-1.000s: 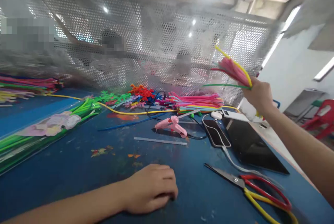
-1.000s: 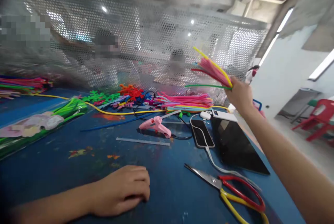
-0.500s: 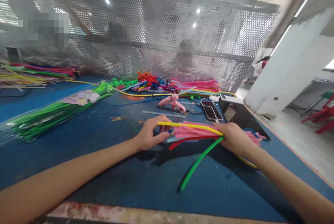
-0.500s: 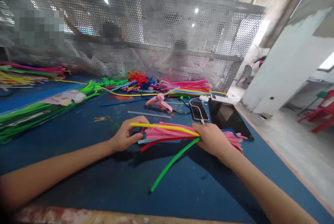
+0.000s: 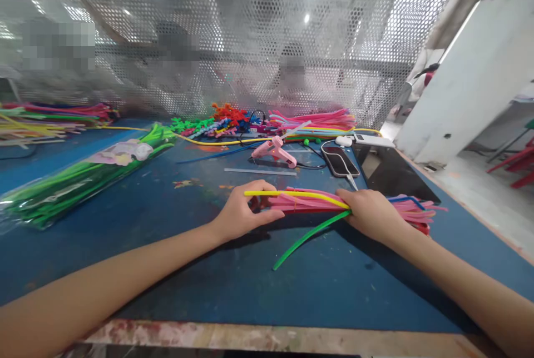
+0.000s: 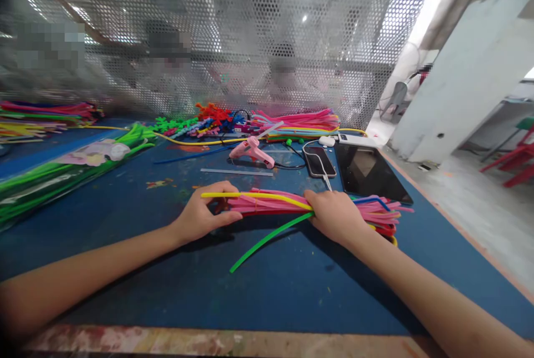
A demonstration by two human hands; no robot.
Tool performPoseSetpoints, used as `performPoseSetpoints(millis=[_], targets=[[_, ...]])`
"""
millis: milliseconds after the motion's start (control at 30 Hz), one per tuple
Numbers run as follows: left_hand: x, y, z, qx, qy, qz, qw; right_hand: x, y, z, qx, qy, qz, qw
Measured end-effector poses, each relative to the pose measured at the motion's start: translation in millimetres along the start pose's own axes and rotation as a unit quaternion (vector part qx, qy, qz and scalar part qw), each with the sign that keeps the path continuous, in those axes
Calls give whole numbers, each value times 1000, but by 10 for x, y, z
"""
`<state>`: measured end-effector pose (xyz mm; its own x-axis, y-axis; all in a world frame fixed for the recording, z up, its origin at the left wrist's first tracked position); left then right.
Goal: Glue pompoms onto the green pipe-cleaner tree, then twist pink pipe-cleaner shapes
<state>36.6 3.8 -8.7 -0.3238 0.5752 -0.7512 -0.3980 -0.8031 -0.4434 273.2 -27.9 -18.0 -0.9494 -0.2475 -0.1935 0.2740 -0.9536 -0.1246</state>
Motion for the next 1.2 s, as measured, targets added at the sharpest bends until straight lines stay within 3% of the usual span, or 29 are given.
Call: performPoseSetpoints(millis=[233, 667, 933, 1200], targets=[[95, -46, -36, -10, -4, 50, 999, 22, -5, -32, 14, 3, 3, 1000], [242, -155, -67, 33, 38, 148, 988, -133, -83, -28, 16, 29, 30, 999], [292, -211, -44, 141, 50, 172, 974, -162, -81, -60, 33, 9, 87, 996], [431, -257, 360, 257, 65, 300, 916, -520, -67, -96, 42, 6, 54, 998]])
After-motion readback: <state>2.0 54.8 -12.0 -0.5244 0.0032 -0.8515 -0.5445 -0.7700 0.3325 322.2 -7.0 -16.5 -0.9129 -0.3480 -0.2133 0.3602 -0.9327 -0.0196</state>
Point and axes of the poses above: each hand's wrist, its own y-axis away from the middle knuckle, its own z-axis out of the back of the hand, x = y × z, the point moved 4 cm from there along -y, towards the middle knuckle, and after that the axes turned 8 degrees about -x, right-handed, at the moved point
